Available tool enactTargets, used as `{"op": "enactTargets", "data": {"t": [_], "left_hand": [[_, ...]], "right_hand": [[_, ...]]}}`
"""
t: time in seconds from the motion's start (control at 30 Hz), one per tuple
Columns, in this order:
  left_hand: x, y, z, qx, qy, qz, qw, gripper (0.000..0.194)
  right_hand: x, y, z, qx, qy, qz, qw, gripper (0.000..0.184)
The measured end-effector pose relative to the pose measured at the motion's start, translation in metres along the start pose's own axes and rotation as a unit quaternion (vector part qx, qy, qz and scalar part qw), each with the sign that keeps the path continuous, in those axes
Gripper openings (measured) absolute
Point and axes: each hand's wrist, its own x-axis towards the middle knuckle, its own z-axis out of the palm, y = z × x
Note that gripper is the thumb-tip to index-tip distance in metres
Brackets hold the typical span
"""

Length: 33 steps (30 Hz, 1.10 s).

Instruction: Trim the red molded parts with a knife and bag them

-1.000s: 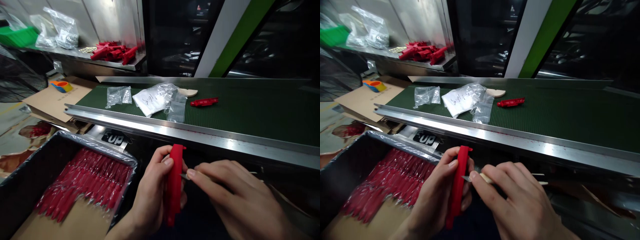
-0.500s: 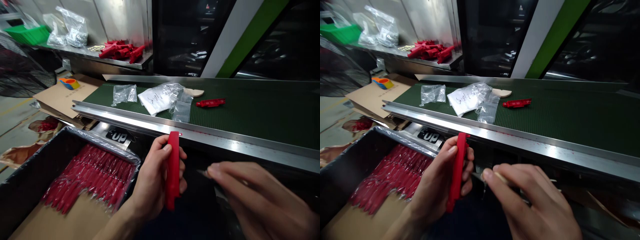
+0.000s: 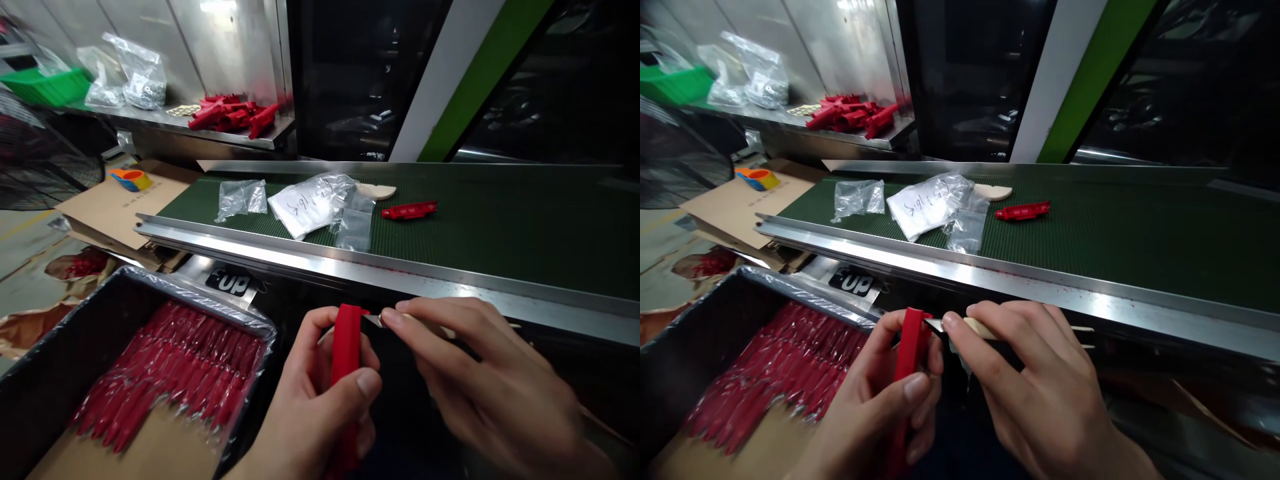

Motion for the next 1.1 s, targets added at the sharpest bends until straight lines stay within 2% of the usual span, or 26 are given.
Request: {"op": "enactTargets", "data": {"t": [0.1,0.27,0.43,0.53,0.63,0.87,1.03,1.1], "left_hand": [[-0.001,0.001,0.002,0.006,0.016,-0.008,1.000,0.032],[-0.002,0.001,0.005,-0.025,0.009,-0.018,0.999,0.030],[-0.002,-0.005,0.001,-0.091,-0.075,-0.005,0.993,0.032],[0.001,-0.009,-0.001,-0.126,-0.105,0.015,0.986,0.022],[0.002,-0.007,0.001,-0.132,-0.100,0.007,0.986,0.015],[-0.003,0.001,0.005,-0.146,-0.097,-0.020,0.984,0.020],[0.003,-0.014,-0.001,-0.169,-0.133,0.021,0.976,0.020],[0.005,-0.021,-0.001,-0.182,-0.157,0.022,0.970,0.024]], "right_hand": [[-0.002,0.000,0.000,0.000,-0.002,0.006,1.000,0.040],[-0.003,0.005,0.004,-0.001,0.006,0.002,1.000,0.040],[-0.007,0.019,0.004,-0.001,0.064,0.054,0.996,0.043],[-0.007,0.014,0.000,0.030,0.037,0.045,0.998,0.040],[-0.007,0.004,-0.001,0.056,0.019,0.022,0.998,0.040],[-0.007,0.000,0.001,0.064,0.010,0.008,0.998,0.042],[-0.007,0.002,0.006,0.075,0.018,0.013,0.997,0.040],[-0.008,0.006,0.010,0.068,0.029,0.040,0.996,0.040]]}}
